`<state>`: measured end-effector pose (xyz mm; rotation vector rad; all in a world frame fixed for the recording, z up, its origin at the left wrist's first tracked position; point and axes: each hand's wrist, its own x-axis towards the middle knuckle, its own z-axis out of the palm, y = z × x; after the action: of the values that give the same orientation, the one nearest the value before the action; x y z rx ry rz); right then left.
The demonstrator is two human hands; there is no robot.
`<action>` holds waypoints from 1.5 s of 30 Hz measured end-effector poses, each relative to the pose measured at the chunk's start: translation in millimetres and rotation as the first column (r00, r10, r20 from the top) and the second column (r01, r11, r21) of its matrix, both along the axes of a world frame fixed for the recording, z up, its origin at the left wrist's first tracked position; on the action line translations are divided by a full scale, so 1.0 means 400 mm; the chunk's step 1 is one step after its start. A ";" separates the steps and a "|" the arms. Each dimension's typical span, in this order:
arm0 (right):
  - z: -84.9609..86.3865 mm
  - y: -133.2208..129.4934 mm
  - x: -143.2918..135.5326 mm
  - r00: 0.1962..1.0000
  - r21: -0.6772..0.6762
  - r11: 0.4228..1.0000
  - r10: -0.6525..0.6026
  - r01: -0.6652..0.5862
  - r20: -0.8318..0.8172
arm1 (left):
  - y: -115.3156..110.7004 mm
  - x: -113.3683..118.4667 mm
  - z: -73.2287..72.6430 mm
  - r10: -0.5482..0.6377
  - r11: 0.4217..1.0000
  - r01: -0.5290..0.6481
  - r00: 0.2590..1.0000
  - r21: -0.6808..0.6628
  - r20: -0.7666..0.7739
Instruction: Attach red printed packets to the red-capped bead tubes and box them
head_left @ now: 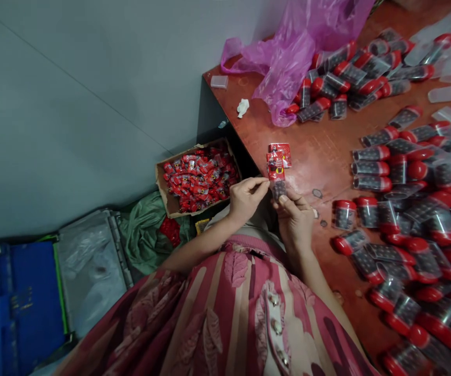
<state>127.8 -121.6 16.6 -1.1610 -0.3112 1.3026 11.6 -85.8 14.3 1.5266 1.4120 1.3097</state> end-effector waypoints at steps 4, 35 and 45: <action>0.000 -0.001 -0.003 0.998 -0.023 0.999 0.025 -0.026 -0.055 | 0.004 -0.011 0.003 0.042 0.945 0.052 0.961 0.324 -0.275; 0.002 -0.007 -0.010 1.000 0.002 1.000 -0.025 0.025 0.009 | -0.007 0.003 0.011 0.008 0.969 0.043 0.979 -0.242 0.205; -0.002 -0.010 -0.014 0.998 0.007 1.000 -0.010 0.010 0.059 | -0.002 0.000 0.012 0.013 1.000 -0.014 0.996 -0.018 -0.088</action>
<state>122.2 -125.7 15.9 -1.1951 -0.3522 1.2595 11.4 -86.5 19.2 1.5822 1.4877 1.2476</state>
